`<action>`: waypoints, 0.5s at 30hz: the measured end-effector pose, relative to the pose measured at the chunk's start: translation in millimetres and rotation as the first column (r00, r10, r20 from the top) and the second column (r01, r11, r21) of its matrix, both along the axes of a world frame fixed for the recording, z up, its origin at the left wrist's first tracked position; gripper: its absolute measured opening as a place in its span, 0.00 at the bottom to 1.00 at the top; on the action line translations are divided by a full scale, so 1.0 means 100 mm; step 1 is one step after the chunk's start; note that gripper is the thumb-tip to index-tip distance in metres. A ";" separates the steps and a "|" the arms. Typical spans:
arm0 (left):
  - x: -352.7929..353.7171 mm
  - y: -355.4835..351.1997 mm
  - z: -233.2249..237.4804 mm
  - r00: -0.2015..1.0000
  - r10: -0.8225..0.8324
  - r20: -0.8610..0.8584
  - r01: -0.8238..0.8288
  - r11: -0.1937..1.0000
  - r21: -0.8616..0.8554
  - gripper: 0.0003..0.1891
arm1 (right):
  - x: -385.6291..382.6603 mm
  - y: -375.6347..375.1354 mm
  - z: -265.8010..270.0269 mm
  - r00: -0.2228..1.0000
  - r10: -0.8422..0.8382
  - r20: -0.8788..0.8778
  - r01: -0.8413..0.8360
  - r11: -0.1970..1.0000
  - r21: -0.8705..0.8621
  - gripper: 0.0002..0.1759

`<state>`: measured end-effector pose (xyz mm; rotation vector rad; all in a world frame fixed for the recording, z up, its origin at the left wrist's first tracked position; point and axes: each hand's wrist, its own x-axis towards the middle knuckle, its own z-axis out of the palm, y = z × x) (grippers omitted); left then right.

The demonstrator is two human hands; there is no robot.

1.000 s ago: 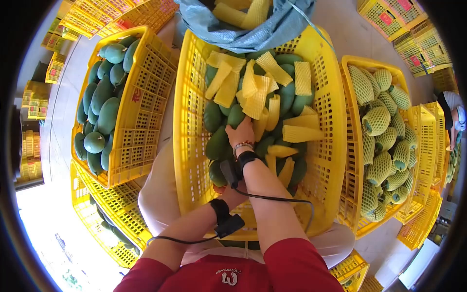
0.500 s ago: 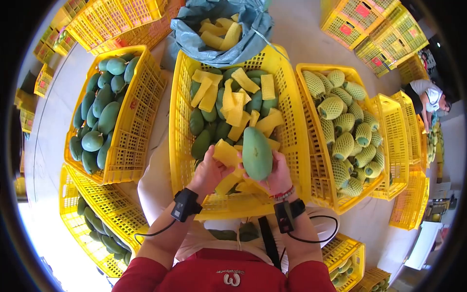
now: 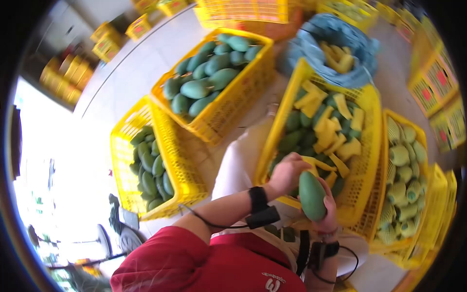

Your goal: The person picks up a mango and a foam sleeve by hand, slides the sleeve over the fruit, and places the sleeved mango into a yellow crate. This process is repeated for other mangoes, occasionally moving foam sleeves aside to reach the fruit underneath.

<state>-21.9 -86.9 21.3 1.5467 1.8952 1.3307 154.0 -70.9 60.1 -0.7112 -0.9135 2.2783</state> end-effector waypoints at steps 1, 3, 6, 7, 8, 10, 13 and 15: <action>0.00 -0.03 0.10 0.997 -0.046 0.055 0.046 0.999 -0.001 0.13 | 0.00 -0.03 0.01 0.996 -0.006 0.090 -0.001 0.997 0.083 0.33; -0.08 -0.05 0.19 0.995 -0.089 0.034 0.089 0.996 0.003 0.12 | 0.06 -0.05 0.08 0.984 -0.013 0.179 -0.018 0.986 0.168 0.34; -0.12 -0.14 0.35 0.961 -0.275 0.010 0.275 0.961 0.004 0.11 | 0.09 -0.02 0.20 0.952 -0.028 0.305 -0.088 0.929 0.360 0.35; -0.14 -0.14 0.39 0.933 -0.361 -0.010 0.361 0.930 0.066 0.10 | 0.09 -0.01 0.24 0.941 -0.027 0.338 -0.140 0.877 0.460 0.36; -0.18 -0.15 0.49 0.899 -0.437 -0.030 0.438 0.898 0.038 0.10 | 0.11 0.01 0.24 0.930 -0.038 0.366 -0.186 0.811 0.555 0.36; -0.21 -0.15 0.52 0.860 -0.508 -0.047 0.509 0.860 0.011 0.09 | 0.23 0.12 0.10 0.910 0.028 0.413 -0.284 0.768 0.574 0.34; -0.15 -0.06 0.39 0.887 -0.435 -0.154 0.454 0.881 0.129 0.08 | 0.40 0.22 -0.25 0.867 -0.206 0.453 -0.381 0.311 0.871 0.30; -0.09 -0.07 0.33 0.974 -0.179 0.138 0.156 0.975 0.161 0.05 | 0.28 0.15 -0.18 0.847 -0.442 0.297 -0.407 -0.179 0.896 0.29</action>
